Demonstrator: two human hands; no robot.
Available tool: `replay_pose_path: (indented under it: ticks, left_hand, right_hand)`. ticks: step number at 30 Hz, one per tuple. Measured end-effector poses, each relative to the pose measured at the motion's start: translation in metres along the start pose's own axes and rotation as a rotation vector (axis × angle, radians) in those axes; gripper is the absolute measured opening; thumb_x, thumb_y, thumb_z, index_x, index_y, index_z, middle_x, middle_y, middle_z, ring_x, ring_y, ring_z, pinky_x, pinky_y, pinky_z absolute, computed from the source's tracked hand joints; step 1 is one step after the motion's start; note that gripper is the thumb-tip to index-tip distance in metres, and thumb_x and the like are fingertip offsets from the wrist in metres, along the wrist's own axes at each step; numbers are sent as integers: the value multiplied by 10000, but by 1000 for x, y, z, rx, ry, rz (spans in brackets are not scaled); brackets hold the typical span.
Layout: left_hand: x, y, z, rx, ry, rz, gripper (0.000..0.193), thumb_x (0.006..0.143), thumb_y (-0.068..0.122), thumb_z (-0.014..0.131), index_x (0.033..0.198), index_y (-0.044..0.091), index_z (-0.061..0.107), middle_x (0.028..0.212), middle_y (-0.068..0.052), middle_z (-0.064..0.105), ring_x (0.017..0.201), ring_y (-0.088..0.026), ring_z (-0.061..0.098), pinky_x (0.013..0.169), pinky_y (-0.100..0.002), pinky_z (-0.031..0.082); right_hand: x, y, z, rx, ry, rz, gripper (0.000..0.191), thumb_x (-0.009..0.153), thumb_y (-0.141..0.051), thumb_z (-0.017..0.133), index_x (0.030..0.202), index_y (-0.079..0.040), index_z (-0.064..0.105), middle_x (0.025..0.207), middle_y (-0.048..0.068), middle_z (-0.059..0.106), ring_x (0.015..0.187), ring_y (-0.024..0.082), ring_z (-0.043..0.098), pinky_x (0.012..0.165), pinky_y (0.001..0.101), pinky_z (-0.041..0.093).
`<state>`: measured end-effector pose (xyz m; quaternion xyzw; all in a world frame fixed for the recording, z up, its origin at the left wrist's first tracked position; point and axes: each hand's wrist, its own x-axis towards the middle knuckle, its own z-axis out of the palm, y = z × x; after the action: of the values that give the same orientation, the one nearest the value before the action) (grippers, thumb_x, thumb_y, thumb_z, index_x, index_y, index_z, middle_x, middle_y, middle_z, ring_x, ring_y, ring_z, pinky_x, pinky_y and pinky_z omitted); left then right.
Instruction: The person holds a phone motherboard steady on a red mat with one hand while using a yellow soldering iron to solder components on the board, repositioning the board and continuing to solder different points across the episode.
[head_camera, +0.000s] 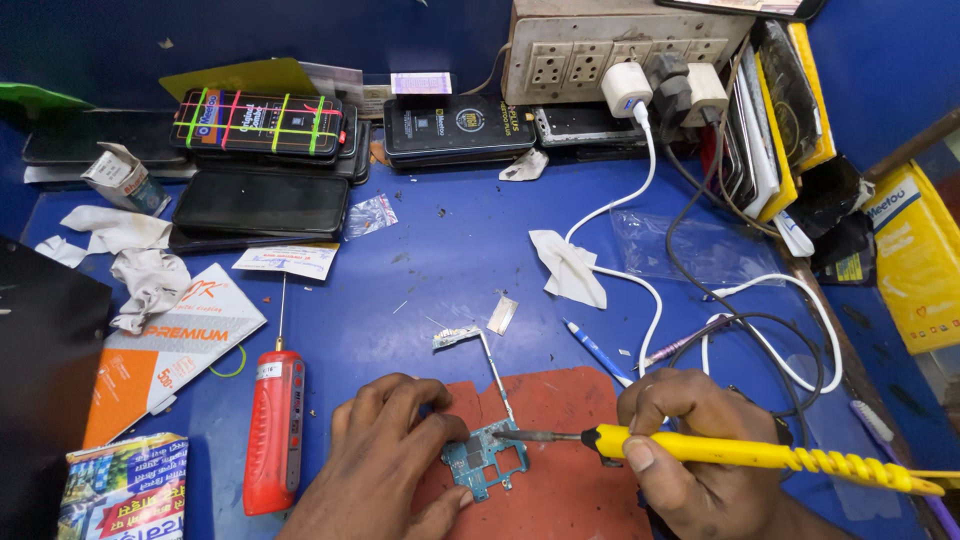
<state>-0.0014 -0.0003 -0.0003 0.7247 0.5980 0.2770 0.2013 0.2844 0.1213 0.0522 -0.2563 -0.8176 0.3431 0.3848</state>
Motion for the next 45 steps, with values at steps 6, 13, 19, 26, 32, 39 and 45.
replay_pose_path:
  ticks: [6, 13, 19, 26, 32, 39, 45]
  left_hand:
    - [0, 1, 0, 5, -2, 1, 510, 682, 349, 847, 1117, 136, 690, 1329, -114, 528, 1352, -364, 394, 1023, -567, 292]
    - [0, 1, 0, 11, -1, 13, 518, 689, 362, 853, 1125, 132, 695, 1330, -117, 524, 1354, -367, 384, 1028, -574, 276]
    - [1, 0, 0, 7, -15, -4, 518, 679, 349, 855, 1121, 130, 697, 1329, -119, 522, 1355, -364, 383, 1025, -571, 281]
    - [0, 0, 1, 9, 10, 17, 531, 686, 362, 861, 1133, 131, 691, 1331, -121, 524, 1350, -371, 385, 1026, -571, 282]
    - [0, 0, 0, 7, 9, 23, 521, 694, 361, 856, 1131, 132, 689, 1334, -120, 526, 1351, -372, 391, 1027, -571, 284]
    - [0, 2, -1, 12, 12, 26, 519, 687, 349, 847, 1130, 132, 685, 1337, -119, 525, 1344, -373, 395, 1035, -573, 282]
    - [0, 4, -3, -1, 0, 19, 507, 689, 326, 836, 1131, 129, 685, 1339, -126, 518, 1339, -376, 391, 1033, -571, 283]
  right_hand:
    - [0, -1, -1, 0, -6, 13, 139, 888, -163, 656, 922, -55, 575, 751, 89, 722, 692, 146, 682, 614, 260, 566]
    - [0, -2, -1, 2, 0, 22, 127, 887, -156, 649, 921, -58, 575, 766, 91, 716, 711, 148, 679, 629, 265, 569]
    - [0, -3, 0, 19, 1, 15, 130, 894, -152, 649, 927, -50, 575, 762, 82, 717, 690, 136, 684, 621, 262, 563]
    - [2, -2, 0, 0, 0, -1, 133, 891, -155, 650, 919, -50, 574, 757, 84, 712, 688, 139, 681, 623, 262, 563]
    - [2, -1, 0, -6, 8, -10, 130, 897, -162, 646, 913, -53, 575, 755, 81, 712, 700, 145, 675, 622, 258, 565]
    - [0, -1, -1, 8, 15, 1, 125, 903, -151, 648, 914, -49, 575, 756, 78, 700, 719, 144, 666, 645, 260, 558]
    - [0, -2, 0, 35, 12, 1, 111, 895, -136, 644, 920, -48, 581, 761, 80, 692, 674, 116, 677, 639, 255, 552]
